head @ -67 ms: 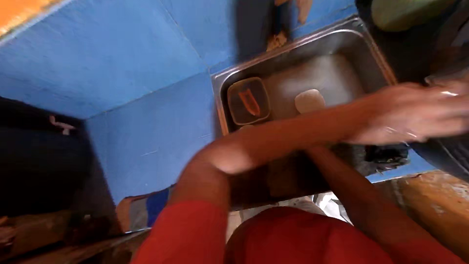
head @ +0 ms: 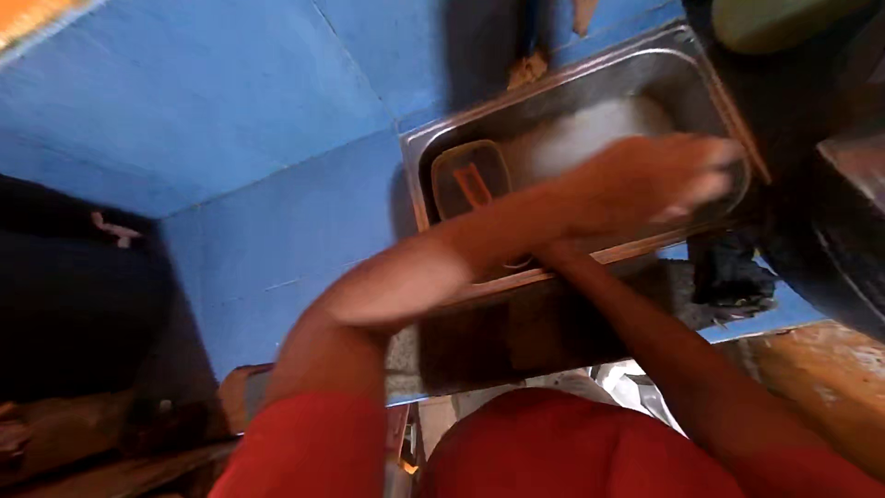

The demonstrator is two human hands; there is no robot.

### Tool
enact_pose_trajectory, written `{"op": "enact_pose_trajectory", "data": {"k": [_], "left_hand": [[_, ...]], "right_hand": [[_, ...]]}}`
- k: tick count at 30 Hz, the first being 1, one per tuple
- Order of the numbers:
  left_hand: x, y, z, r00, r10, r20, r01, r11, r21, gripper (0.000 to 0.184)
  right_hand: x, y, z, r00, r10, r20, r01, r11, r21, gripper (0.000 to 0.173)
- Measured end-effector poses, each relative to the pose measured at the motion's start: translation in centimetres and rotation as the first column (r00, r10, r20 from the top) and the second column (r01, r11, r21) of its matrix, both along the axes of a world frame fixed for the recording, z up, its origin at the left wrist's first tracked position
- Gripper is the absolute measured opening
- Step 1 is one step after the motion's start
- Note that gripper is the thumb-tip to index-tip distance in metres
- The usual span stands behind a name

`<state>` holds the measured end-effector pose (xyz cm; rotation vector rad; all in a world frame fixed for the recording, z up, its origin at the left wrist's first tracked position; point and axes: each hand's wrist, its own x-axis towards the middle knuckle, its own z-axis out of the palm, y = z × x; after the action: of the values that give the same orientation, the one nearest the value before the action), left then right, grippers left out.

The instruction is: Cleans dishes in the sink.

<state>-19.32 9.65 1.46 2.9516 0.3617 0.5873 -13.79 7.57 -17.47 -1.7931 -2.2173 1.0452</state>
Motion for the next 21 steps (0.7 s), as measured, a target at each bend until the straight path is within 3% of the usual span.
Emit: {"op": "enact_pose_trajectory", "data": {"k": [2, 4, 6, 8, 10, 13, 15, 17, 21], "left_hand": [[-7.1, 2.9, -0.6, 0.904, 0.237, -0.357, -0.267, 0.963, -0.037, 0.028], [-12.6, 4.2, -2.2, 0.717, 0.413, -0.561, -0.506, 0.863, -0.012, 0.027], [-16.2, 3.9, -3.4, 0.548, 0.496, -0.674, -0.697, 0.716, -0.039, 0.028], [-19.0, 2.8, -5.9, 0.550, 0.523, -0.651, -0.748, 0.655, -0.106, 0.027], [-20.6, 1.5, -8.6, 0.565, 0.566, -0.600, -0.778, 0.607, -0.159, 0.026], [-22.1, -0.6, -12.6, 0.539, 0.674, -0.506, -0.840, 0.473, -0.265, 0.029], [-22.8, -1.8, -14.4, 0.499, 0.724, -0.476, -0.865, 0.387, -0.319, 0.031], [-23.5, -2.8, -16.4, 0.511, 0.748, -0.424, -0.857, 0.402, -0.324, 0.032], [-23.1, -4.3, -18.9, 0.549, 0.756, -0.356, -0.833, 0.460, -0.309, 0.030]], "right_hand": [[-1.9, 1.0, -1.0, 0.959, 0.160, -0.234, -0.104, 0.966, 0.237, 0.028], [-4.5, 1.4, -1.9, 0.906, 0.303, -0.295, -0.234, 0.940, 0.249, 0.028], [-7.6, 1.7, -2.6, 0.894, 0.386, -0.229, -0.357, 0.921, 0.156, 0.037], [-10.4, 1.9, -3.3, 0.892, 0.448, -0.063, -0.446, 0.894, 0.044, 0.046], [-12.3, 1.8, -3.5, 0.882, 0.467, 0.068, -0.465, 0.884, -0.042, 0.045], [-13.2, 1.7, -2.4, 0.906, 0.419, 0.064, -0.415, 0.907, -0.065, 0.036], [-12.1, 1.8, 0.8, 0.928, 0.368, 0.056, -0.364, 0.928, -0.075, 0.036], [-9.8, 2.0, 1.1, 0.969, 0.241, 0.045, -0.242, 0.970, 0.011, 0.039], [-6.2, 1.9, 0.1, 0.974, 0.193, 0.122, -0.184, 0.980, -0.077, 0.044]]}}
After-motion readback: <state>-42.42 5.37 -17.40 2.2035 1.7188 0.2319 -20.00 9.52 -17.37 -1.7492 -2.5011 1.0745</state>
